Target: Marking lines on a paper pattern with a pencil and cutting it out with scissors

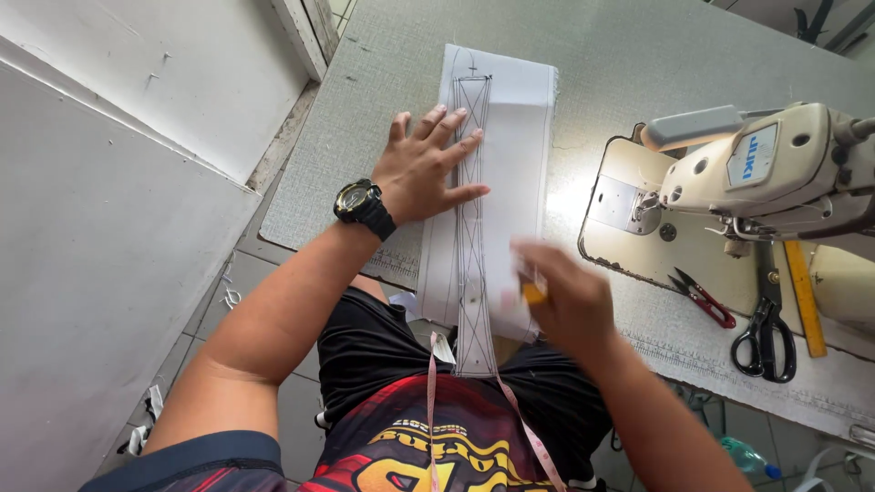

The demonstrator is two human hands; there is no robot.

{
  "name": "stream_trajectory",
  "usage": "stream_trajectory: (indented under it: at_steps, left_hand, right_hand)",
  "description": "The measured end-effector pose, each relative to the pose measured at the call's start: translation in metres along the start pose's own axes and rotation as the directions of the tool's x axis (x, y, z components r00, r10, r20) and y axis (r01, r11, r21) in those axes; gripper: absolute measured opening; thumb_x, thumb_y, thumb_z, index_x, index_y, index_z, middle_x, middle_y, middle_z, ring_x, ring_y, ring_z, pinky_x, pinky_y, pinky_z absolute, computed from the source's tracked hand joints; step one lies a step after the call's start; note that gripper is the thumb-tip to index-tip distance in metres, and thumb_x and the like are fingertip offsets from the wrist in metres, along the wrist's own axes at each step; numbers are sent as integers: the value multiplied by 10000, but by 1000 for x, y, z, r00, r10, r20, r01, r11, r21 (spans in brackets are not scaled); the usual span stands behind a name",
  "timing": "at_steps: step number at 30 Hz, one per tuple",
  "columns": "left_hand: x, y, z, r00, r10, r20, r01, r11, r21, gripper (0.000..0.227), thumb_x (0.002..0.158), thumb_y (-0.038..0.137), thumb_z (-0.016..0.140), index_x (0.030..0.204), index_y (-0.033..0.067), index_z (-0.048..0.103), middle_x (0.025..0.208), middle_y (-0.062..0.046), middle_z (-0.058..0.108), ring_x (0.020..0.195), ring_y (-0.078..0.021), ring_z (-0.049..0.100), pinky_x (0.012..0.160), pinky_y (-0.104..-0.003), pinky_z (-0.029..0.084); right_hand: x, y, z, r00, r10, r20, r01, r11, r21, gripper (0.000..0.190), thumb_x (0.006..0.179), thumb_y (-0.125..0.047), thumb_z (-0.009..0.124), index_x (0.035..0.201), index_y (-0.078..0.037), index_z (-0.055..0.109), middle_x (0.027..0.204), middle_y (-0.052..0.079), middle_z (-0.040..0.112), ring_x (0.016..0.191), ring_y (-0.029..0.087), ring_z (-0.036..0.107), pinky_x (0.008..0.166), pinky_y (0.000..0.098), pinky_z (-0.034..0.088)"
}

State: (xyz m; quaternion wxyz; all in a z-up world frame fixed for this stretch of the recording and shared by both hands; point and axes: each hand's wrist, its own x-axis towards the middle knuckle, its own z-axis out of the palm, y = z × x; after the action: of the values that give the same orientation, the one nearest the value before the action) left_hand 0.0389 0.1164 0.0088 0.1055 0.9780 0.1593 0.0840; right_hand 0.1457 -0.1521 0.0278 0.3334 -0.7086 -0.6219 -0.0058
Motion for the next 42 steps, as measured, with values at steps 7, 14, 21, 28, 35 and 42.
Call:
stream_trajectory:
  at_steps: [7, 14, 21, 28, 35, 42]
  left_hand:
    - [1, -1, 6, 998, -11, -64, 12, 1000, 23, 796, 977, 767, 414, 1506, 182, 520, 1576, -168, 436, 1468, -336, 382, 1112, -572, 206]
    - [19, -20, 22, 986, 89, -144, -79, 994, 74, 768, 924, 666, 478, 1375, 47, 536, 1353, -222, 601, 1310, -358, 533, 1015, -535, 274]
    - [62, -60, 5, 985, 173, -26, -174, 985, -15, 858, 818, 773, 687, 1365, 115, 625, 1573, -144, 455, 1481, -368, 348, 1151, -593, 245]
    - [61, -63, -2, 983, 175, 55, -169, 980, -105, 1204, 635, 928, 692, 1555, 194, 440, 1583, -158, 412, 1486, -384, 331, 1199, -612, 154]
    - [61, -66, 10, 984, 170, 61, -164, 983, -85, 1278, 566, 1010, 678, 1562, 252, 420, 1629, -143, 306, 1523, -353, 224, 1216, -607, 85]
    - [60, -60, 13, 990, 133, 38, -130, 990, -56, 1302, 537, 1027, 692, 1569, 278, 428, 1612, -186, 322, 1513, -389, 230, 1211, -634, 102]
  right_hand:
    - [155, 52, 56, 999, -48, -1, 47, 973, -226, 285, 1008, -189, 639, 1270, -119, 727, 1298, 113, 714, 884, 419, 740, 668, 543, 597]
    - [159, 105, 93, 992, 122, 18, -101, 888, -448, 431, 1014, -410, 585, 1363, -186, 701, 1434, -30, 643, 897, 375, 739, 673, 509, 607]
    - [174, 108, 75, 964, 255, 77, -223, 932, -285, 416, 960, -408, 643, 1355, -285, 683, 1426, -101, 633, 1072, 351, 691, 798, 542, 583]
    - [186, 103, 60, 884, 405, 232, -359, 908, -219, 509, 917, -480, 722, 1401, -340, 646, 1502, -145, 557, 1218, 333, 626, 955, 526, 532]
    - [202, 89, 43, 806, 494, 326, -471, 869, -154, 529, 890, -429, 734, 1400, -462, 596, 1507, -145, 555, 1310, 94, 570, 976, 335, 433]
    - [191, 103, 52, 893, 371, 256, -344, 928, -143, 577, 888, -418, 797, 1418, -238, 658, 1518, -51, 553, 1340, 137, 554, 988, 355, 454]
